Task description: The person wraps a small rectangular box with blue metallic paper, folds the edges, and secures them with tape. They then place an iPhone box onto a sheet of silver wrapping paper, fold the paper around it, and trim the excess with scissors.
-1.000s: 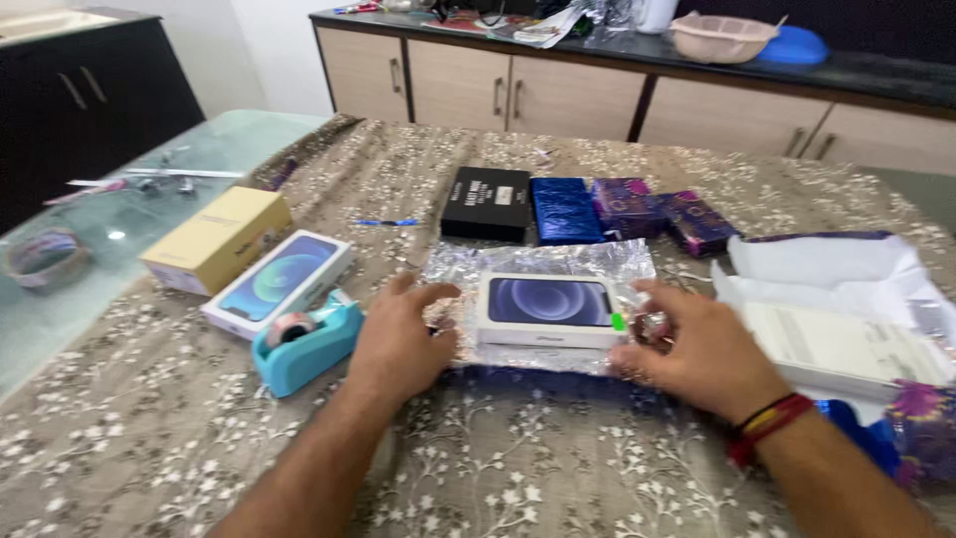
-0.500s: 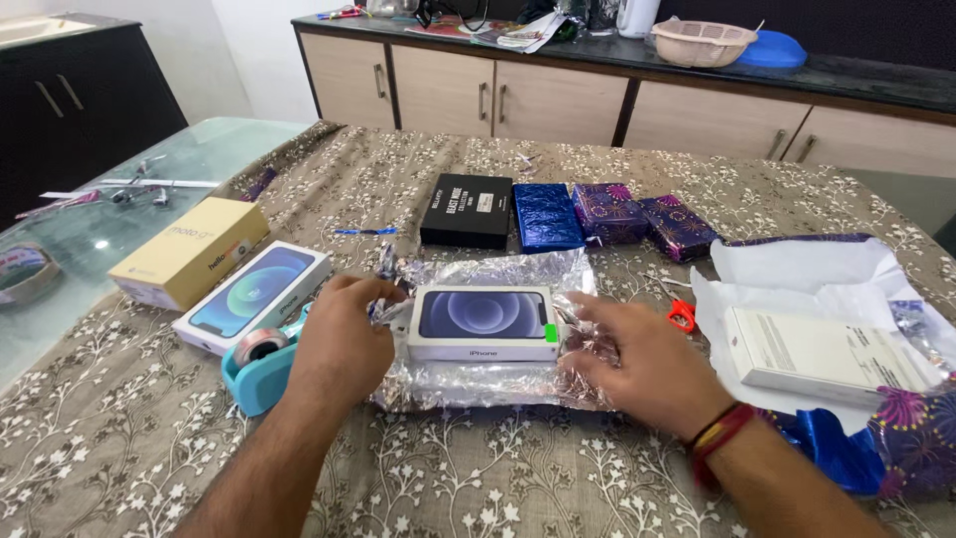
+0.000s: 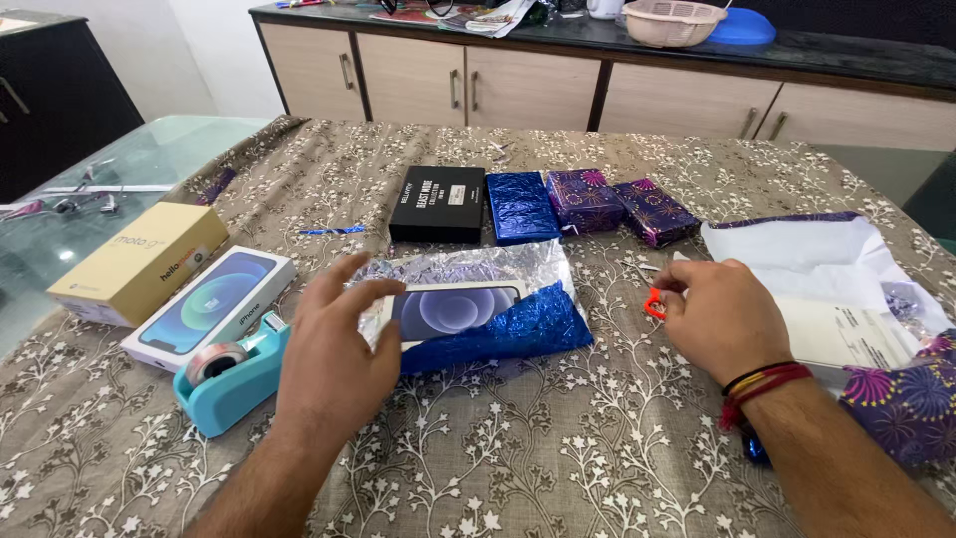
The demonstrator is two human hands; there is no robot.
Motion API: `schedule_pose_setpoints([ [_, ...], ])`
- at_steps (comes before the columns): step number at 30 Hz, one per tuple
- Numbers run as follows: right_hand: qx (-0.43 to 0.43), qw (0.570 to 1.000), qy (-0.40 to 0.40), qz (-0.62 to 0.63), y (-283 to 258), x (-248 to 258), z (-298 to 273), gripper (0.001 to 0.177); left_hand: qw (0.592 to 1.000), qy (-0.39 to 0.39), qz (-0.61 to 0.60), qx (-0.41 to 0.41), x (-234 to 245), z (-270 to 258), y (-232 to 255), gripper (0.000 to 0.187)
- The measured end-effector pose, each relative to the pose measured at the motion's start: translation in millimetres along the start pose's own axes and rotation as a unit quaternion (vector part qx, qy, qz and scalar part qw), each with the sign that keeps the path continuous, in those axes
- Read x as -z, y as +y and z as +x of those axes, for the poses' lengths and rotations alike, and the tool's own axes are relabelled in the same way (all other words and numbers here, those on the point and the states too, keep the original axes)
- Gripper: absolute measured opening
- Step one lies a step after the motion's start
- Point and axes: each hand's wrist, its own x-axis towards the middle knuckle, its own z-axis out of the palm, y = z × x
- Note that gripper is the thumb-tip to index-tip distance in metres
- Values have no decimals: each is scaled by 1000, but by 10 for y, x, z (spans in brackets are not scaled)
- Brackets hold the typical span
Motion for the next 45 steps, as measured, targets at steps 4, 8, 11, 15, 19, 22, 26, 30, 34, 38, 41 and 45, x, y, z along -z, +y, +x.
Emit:
schedule_pose_setpoints([
  [4, 86, 995, 8, -47, -71, 14, -57, 20, 997, -17, -27, -70, -68, -49, 151, 25],
  [8, 204, 977, -25, 57, -193, -69, -126, 16, 994, -45, -31, -98, -138, -105, 275, 29],
  [11, 209, 968, -45, 135, -242, -70, -196, 17, 988, -102, -63, -93, -183, -154, 330, 31],
  [15, 101, 986, -69, 115, -250, 28, -201, 20, 967, -119, -74, -214, -285, -230, 376, 25],
  [19, 34, 994, -95, 49, -249, 91, -195, 25, 951, -173, -106, -234, -396, -294, 408, 24],
  [22, 20, 995, -98, 29, -267, 122, -215, 37, 945, -175, -135, -242, -424, -330, 428, 26],
  [26, 9, 992, -129, 15, -381, 115, -262, 28, 939, -169, -101, -282, -408, -361, 442, 38],
  [30, -28, 982, -185, -38, -409, 241, -273, 27, 937, -192, -73, -281, -403, -370, 470, 39],
  [34, -40, 973, -221, -53, -343, 419, -321, 31, 936, -192, -55, -289, -410, -363, 495, 37],
  [38, -33, 966, -244, -79, -252, 524, -402, 26, 940, -183, -52, -284, -434, -345, 569, 37],
  [41, -11, 964, -242, -107, -232, 514, -482, 26, 961, -161, -28, -221, -509, -349, 721, 36],
  [45, -9, 975, -215, -63, -205, 419, -570, 27, 983, -110, -13, -148, -726, -418, 1028, 20],
])
